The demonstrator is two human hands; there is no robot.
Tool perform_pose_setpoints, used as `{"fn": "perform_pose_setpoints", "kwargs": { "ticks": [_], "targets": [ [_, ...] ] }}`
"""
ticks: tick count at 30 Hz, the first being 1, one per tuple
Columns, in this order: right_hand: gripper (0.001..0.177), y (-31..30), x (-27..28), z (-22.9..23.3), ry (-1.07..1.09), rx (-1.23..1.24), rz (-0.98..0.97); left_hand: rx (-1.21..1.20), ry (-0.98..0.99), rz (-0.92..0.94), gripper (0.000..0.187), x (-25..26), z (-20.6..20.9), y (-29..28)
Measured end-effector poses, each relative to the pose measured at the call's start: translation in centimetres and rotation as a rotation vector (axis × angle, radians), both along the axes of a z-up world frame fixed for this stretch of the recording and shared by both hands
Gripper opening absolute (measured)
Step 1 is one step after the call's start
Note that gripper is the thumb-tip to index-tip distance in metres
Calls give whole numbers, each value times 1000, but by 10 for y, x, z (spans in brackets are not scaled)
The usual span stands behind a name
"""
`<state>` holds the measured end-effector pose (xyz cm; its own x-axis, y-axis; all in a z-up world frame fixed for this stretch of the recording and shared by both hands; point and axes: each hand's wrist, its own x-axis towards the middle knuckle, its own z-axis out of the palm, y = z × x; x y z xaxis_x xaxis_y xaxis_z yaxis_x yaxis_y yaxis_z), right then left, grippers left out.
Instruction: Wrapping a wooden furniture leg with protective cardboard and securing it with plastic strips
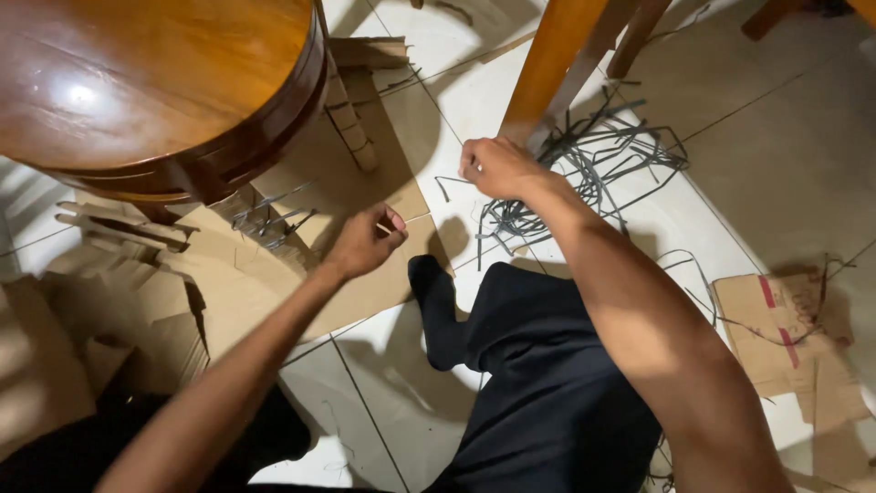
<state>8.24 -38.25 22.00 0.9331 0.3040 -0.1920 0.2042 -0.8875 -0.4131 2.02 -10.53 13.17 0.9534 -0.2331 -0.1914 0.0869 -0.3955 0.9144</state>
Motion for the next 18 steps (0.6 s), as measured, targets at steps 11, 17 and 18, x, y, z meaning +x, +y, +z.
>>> {"fn": "perform_pose_setpoints", "kwargs": {
  "ticks": [11, 17, 18],
  "targets": [
    [18, 4, 24, 2, -22, 78, -59, 742, 5, -262, 18, -64, 99, 77],
    [17, 77, 7, 50, -90, 217, 54, -775, 145, -608, 28, -243, 137, -25],
    [17, 83, 7, 51, -95, 217, 67, -774, 133, -599, 28, -255, 151, -28]
  ]
}}
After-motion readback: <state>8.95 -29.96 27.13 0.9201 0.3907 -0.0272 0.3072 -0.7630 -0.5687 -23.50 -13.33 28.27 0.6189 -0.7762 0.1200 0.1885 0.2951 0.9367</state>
